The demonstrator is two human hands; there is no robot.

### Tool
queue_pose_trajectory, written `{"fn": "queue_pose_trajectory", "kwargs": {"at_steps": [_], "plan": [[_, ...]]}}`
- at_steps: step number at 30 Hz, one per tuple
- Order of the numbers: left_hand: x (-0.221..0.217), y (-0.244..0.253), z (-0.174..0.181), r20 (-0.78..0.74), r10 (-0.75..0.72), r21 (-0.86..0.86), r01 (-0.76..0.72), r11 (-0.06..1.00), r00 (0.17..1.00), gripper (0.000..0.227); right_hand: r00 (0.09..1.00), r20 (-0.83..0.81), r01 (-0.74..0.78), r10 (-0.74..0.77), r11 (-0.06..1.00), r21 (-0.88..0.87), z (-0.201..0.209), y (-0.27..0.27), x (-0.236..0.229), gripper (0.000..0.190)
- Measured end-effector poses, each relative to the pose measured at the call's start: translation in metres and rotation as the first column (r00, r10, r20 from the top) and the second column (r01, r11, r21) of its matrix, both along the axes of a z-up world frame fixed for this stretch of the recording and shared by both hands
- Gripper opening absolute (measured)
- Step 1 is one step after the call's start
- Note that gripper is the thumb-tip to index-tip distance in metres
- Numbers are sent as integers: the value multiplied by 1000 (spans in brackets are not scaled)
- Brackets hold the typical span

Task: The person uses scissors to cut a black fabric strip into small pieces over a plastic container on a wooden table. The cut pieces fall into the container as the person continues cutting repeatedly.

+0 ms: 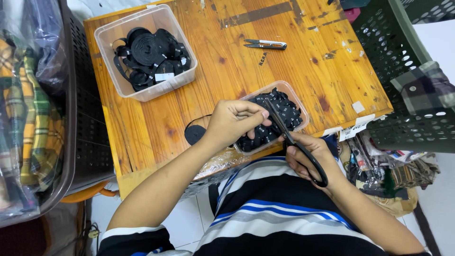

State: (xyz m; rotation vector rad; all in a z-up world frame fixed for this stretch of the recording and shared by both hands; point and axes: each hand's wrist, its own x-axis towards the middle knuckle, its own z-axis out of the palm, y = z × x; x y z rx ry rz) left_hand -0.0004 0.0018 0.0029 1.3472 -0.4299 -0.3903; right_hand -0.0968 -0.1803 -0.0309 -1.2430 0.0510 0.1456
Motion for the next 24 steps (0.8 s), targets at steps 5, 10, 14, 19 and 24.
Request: {"fn": "queue_pose_trajectory", "kwargs": {"at_steps": [5, 10, 14, 19, 24], "plan": [[-1, 1, 3, -27, 5, 21, -4, 1000, 1000, 10, 995, 88, -51, 52, 999, -14, -2, -2, 1, 35], [-2, 0, 1, -46, 12, 31, -10, 999, 999, 10, 986, 123, -108, 109, 994, -13, 4, 1, 2, 41], [-1, 0, -3, -56, 14, 42, -12, 999, 998, 10, 984, 117, -129, 132, 991, -32, 4, 1, 2, 46], [-1, 0, -1, -73, 16, 32, -13, 999, 997, 10, 978, 122, -161, 170, 984, -81, 11, 4, 3, 63], [-3, -1, -1, -84, 25, 31, -23, 999, 996, 11, 972, 141, -171, 188, 977, -130, 12, 5, 4, 72]]}}
